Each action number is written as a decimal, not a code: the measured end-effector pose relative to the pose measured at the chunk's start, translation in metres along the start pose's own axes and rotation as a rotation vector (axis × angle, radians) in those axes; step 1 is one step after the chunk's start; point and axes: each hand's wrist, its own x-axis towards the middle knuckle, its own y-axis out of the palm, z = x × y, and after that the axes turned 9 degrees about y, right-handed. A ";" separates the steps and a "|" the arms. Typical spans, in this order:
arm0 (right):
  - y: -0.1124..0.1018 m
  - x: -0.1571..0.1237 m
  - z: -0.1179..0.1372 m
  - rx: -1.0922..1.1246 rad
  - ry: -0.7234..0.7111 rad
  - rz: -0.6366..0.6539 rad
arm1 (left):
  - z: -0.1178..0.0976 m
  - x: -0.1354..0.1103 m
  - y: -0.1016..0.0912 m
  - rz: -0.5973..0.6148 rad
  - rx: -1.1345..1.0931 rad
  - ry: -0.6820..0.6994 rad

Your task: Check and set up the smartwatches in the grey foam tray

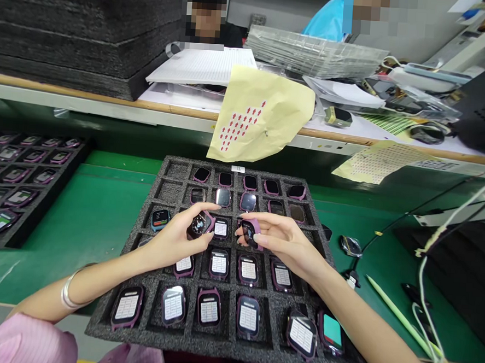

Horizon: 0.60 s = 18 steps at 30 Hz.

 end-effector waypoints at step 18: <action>0.000 -0.006 0.005 -0.042 -0.033 -0.039 | -0.002 0.001 -0.005 -0.009 0.004 0.017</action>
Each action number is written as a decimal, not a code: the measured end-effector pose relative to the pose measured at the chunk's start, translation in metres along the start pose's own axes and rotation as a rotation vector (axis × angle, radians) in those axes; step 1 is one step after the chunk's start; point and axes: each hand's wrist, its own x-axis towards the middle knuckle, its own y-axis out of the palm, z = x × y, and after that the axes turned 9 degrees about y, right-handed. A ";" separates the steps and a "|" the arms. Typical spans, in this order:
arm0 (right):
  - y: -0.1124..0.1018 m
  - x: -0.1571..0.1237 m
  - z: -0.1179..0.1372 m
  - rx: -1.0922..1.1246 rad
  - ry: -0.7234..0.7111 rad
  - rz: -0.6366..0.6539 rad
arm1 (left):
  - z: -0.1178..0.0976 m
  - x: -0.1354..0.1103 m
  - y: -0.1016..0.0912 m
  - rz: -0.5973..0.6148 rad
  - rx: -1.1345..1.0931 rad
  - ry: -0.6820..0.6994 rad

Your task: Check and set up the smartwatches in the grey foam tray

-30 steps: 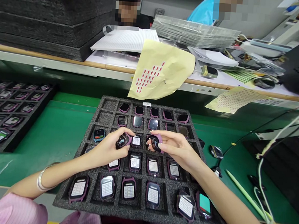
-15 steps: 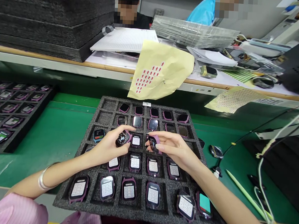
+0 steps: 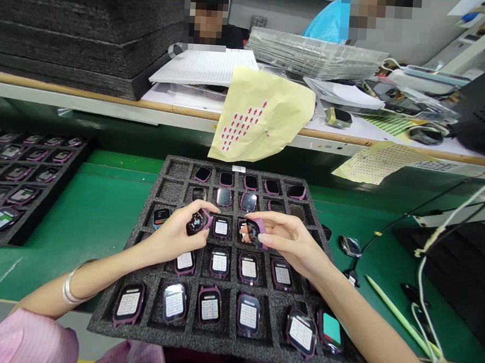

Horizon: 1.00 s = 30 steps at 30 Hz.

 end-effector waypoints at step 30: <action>0.007 0.010 -0.021 0.080 -0.074 0.056 | 0.002 0.000 0.011 0.029 -0.776 -0.218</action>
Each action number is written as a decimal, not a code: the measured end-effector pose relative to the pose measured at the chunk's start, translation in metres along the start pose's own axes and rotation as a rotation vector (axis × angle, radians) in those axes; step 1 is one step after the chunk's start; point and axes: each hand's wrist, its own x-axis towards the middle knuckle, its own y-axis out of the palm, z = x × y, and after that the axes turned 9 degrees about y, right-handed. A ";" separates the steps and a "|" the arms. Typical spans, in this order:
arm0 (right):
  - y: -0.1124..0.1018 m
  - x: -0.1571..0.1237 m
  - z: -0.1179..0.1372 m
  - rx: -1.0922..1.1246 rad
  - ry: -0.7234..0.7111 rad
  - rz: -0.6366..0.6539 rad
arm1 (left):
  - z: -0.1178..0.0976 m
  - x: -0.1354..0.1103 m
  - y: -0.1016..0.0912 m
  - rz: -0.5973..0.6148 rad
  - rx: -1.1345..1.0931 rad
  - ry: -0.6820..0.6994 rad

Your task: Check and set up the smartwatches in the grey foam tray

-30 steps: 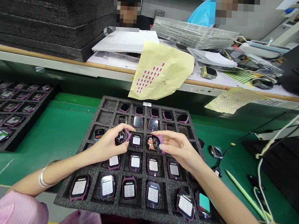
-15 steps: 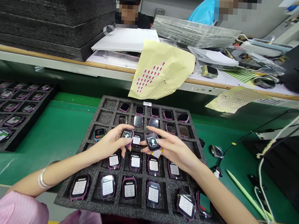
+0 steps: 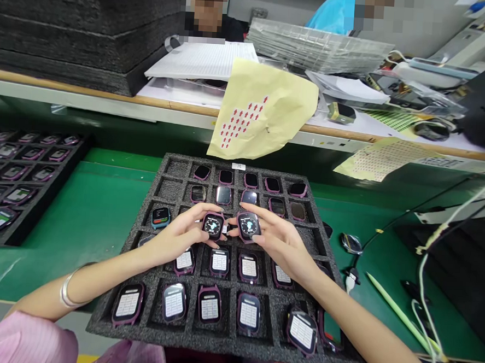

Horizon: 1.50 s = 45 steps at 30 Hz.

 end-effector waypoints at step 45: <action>-0.093 -0.071 0.007 -0.636 0.076 -0.416 | -0.009 -0.002 0.006 -0.047 0.028 -0.004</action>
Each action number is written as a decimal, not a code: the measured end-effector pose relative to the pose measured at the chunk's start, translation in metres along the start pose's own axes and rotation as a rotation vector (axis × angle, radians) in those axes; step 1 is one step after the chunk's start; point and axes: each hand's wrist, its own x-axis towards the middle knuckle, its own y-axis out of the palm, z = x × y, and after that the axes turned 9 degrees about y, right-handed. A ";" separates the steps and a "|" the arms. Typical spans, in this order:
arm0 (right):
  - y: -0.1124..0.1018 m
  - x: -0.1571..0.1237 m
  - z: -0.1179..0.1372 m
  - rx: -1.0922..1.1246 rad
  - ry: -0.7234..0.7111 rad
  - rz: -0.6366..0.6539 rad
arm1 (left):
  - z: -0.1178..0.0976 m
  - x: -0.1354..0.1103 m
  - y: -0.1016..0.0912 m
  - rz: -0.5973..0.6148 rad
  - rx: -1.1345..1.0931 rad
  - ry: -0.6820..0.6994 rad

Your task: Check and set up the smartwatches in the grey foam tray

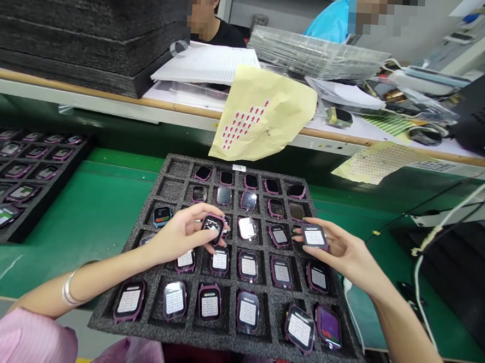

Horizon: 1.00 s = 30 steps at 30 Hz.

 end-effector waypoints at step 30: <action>0.014 0.052 0.022 -0.151 -0.124 -0.357 | 0.012 -0.003 -0.004 -0.006 0.250 0.004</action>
